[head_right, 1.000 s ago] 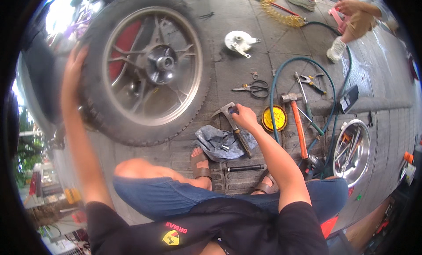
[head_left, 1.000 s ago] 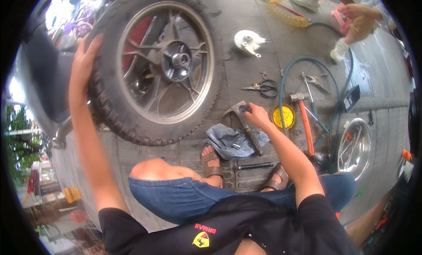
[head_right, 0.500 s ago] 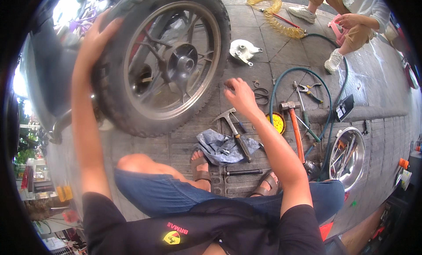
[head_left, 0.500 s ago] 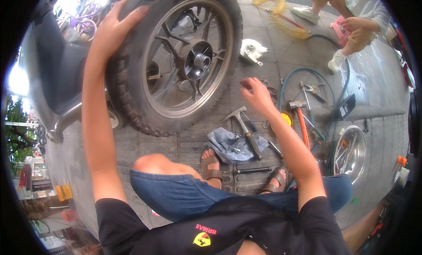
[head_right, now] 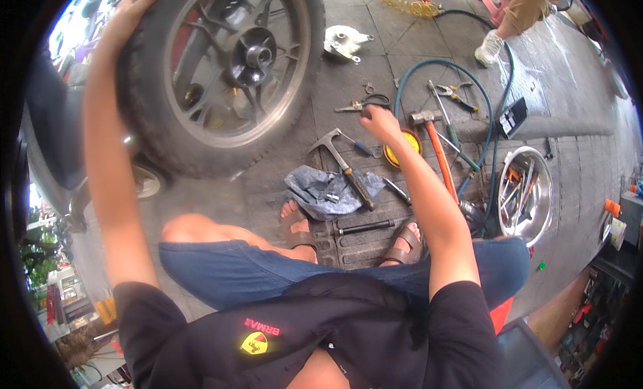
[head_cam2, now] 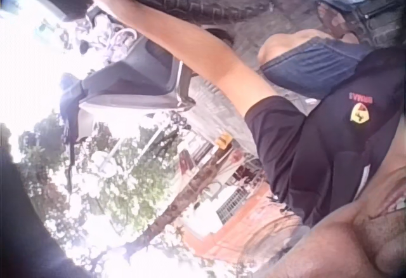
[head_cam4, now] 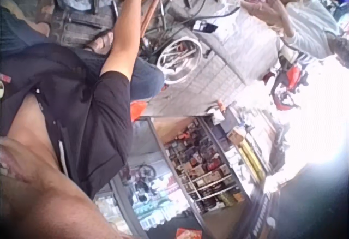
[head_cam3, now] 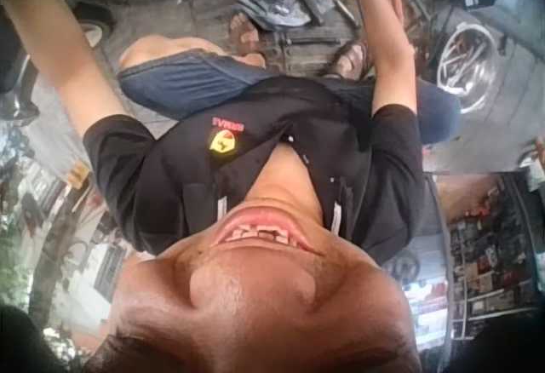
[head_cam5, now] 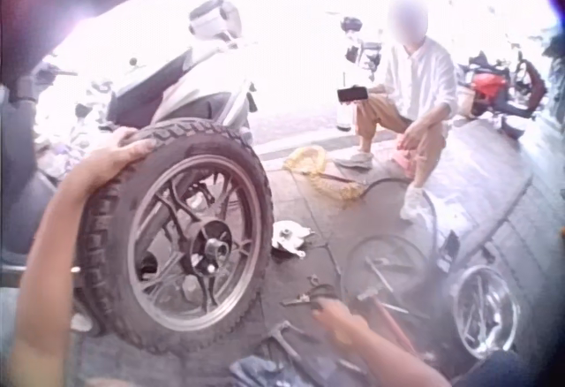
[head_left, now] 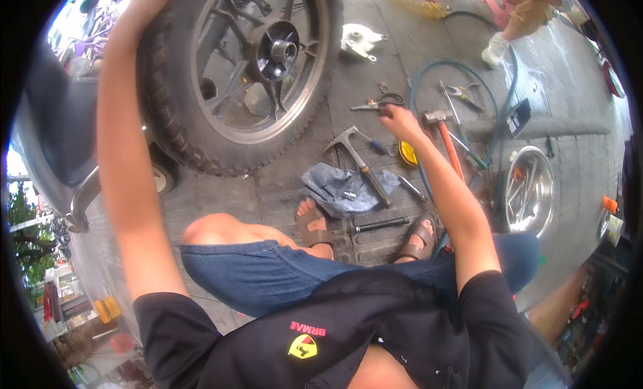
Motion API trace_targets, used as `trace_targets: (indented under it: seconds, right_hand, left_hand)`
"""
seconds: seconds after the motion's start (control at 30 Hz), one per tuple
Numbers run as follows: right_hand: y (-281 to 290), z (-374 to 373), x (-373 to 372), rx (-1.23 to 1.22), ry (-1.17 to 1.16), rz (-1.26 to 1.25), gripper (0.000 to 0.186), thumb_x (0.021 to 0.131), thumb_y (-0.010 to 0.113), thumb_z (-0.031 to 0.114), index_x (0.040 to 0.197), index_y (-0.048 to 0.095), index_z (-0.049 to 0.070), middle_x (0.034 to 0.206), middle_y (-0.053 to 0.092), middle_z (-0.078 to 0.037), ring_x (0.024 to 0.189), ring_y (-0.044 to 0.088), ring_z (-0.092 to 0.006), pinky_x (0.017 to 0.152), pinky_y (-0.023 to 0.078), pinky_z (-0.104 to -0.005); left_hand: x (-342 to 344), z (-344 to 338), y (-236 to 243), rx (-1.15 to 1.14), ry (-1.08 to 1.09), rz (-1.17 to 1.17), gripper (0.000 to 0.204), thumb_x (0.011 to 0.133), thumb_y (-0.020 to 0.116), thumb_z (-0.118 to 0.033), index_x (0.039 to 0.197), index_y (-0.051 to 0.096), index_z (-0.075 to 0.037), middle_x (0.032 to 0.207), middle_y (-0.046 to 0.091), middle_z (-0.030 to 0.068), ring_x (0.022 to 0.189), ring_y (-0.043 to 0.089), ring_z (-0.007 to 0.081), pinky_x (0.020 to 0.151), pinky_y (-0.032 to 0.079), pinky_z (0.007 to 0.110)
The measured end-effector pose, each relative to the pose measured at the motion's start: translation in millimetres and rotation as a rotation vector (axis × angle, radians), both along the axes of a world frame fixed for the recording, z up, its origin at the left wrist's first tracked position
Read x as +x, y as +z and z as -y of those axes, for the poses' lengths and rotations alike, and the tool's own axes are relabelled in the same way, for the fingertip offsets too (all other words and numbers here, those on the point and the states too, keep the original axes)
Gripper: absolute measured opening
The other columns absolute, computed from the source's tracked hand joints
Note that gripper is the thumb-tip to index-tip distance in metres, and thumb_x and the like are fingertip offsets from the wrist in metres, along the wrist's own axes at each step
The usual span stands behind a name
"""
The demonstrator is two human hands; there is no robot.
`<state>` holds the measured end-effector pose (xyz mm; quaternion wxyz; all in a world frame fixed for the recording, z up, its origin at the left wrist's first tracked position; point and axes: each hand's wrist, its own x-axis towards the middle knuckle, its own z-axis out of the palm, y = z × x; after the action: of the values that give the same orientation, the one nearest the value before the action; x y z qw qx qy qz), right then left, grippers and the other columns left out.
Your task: The person cleans the interior of a motorcycle wheel hub with a cloth, uses a small screwdriver to adjust internal components, and then installs a circular hub cover by hand while sitting on the ground.
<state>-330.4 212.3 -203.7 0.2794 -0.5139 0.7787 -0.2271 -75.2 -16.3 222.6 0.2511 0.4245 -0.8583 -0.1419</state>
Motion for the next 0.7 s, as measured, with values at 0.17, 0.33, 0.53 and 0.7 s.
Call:
trace_targets:
  seconds: [0.17, 0.33, 0.53, 0.7]
  right_hand:
    - [6.8, 7.2, 11.1, -0.148, 0.039, 0.203, 0.035, 0.083, 0.062, 0.028, 0.108, 0.066, 0.003, 0.102, 0.069, -0.019, 0.099, 0.066, -0.0343, 0.085, 0.051, -0.0424]
    - [94.8, 43.3, -3.1, -0.348, 0.006, 0.252, 0.032, 0.087, 0.062, 0.023, 0.11, 0.065, 0.001, 0.102, 0.07, -0.017, 0.096, 0.068, -0.028, 0.085, 0.051, -0.0366]
    - [227.8, 136.9, 24.7, -0.747, 0.129, 0.138, 0.034, 0.09, 0.061, 0.029, 0.11, 0.065, 0.002, 0.106, 0.067, -0.017, 0.098, 0.065, -0.0295, 0.086, 0.049, -0.0366]
    - [338.7, 186.4, 65.9, -0.923, 0.265, 0.076, 0.037, 0.093, 0.058, 0.032, 0.111, 0.064, 0.0, 0.109, 0.064, -0.02, 0.105, 0.061, -0.0314, 0.092, 0.046, -0.0398]
  left_hand:
    - [75.9, 65.4, -13.5, -0.245, 0.084, 0.168, 0.09, 0.079, 0.061, -0.065, 0.141, 0.044, -0.001, 0.139, 0.048, 0.0231, 0.13, 0.046, 0.0317, 0.108, 0.033, 0.037]
    - [111.9, 2.1, -26.0, -0.057, 0.123, -0.058, 0.078, 0.081, 0.065, -0.056, 0.139, 0.048, -0.006, 0.135, 0.053, 0.0207, 0.125, 0.05, 0.0279, 0.105, 0.036, 0.037]
    - [194.3, -22.8, -46.3, -0.081, 0.121, -0.198, 0.071, 0.082, 0.067, -0.044, 0.14, 0.048, -0.008, 0.137, 0.052, 0.0134, 0.122, 0.05, 0.0231, 0.101, 0.039, 0.034]
    - [214.3, -36.5, -54.0, -0.104, 0.092, -0.29, 0.07, 0.08, 0.07, -0.037, 0.139, 0.048, -0.006, 0.136, 0.052, 0.0118, 0.125, 0.048, 0.0229, 0.103, 0.038, 0.034]
